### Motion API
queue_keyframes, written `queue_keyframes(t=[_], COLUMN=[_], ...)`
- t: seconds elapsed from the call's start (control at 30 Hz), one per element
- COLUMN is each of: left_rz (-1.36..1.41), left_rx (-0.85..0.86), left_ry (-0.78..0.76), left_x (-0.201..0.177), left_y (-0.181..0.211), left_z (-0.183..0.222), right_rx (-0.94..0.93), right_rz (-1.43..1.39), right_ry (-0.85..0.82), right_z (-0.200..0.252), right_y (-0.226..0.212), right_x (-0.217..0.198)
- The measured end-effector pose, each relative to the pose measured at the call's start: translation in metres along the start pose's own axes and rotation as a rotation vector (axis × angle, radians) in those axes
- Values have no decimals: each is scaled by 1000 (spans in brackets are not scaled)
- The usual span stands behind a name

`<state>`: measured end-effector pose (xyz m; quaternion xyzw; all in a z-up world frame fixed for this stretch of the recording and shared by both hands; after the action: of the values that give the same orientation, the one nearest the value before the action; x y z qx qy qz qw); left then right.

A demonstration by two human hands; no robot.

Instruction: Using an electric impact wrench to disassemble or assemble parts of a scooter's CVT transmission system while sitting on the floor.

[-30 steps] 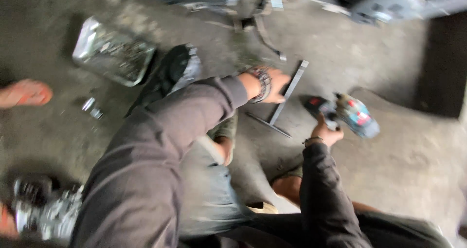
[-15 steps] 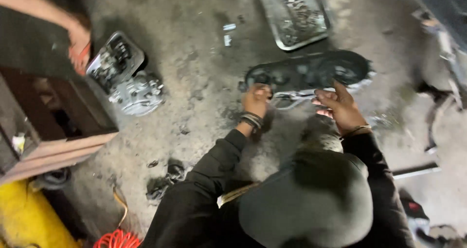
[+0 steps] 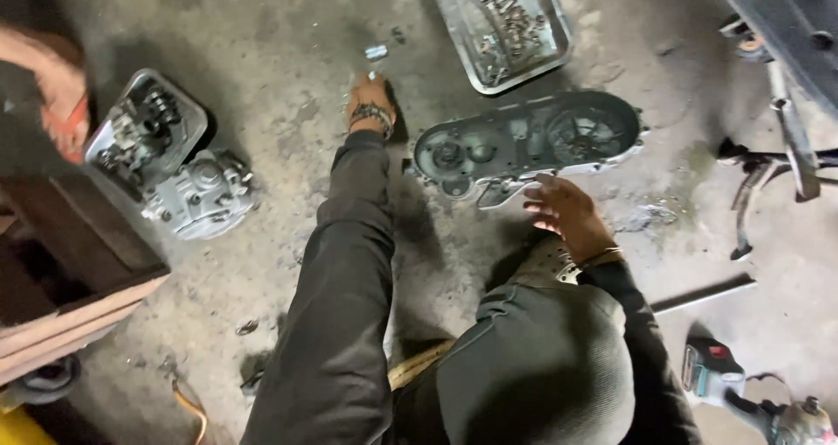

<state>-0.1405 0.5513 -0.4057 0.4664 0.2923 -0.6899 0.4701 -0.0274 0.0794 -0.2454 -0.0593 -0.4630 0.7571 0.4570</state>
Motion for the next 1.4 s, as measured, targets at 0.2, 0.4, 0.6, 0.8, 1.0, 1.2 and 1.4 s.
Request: queue_keyframes(t=[0.2,0.4,0.6,0.8,1.0,1.2,1.4], left_rz=[-258,853,1118,826,465,249,477], left_rx=[-9,323,910,772,1000,1025,1123], left_ry=[51,44,-694,-1242,-1062,-1131,-1214], left_x=[-2,-129,-187,-187,-197,-160,-127], left_y=[27,105,293,397,441,469,499], left_z=[57,187,372,546,675,758,841], right_rx=[8,-232,-603,-1193,-1326,-1383,-1427], right_rz=[12,129,-2,219,513,575,538], right_ry=[148,193,264,497,854,1088,1487], right_z=[11,65,158,281,406,498,555], right_y=[-1,-55,-140,-192,-204,-189,-149], right_x=[-22,-17,-14,-75,-119,-147,-185])
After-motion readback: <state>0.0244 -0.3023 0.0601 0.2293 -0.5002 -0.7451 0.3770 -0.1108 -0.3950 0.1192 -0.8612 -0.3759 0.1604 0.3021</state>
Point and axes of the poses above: each hand's wrist, its own z-axis away from the middle knuckle, its own x-axis out of the palm, y = z × x, the point moved 8 cm from there along -z, towards the middle knuckle, and after that the axes turned 9 degrees about -x, right-handed, at the moved point
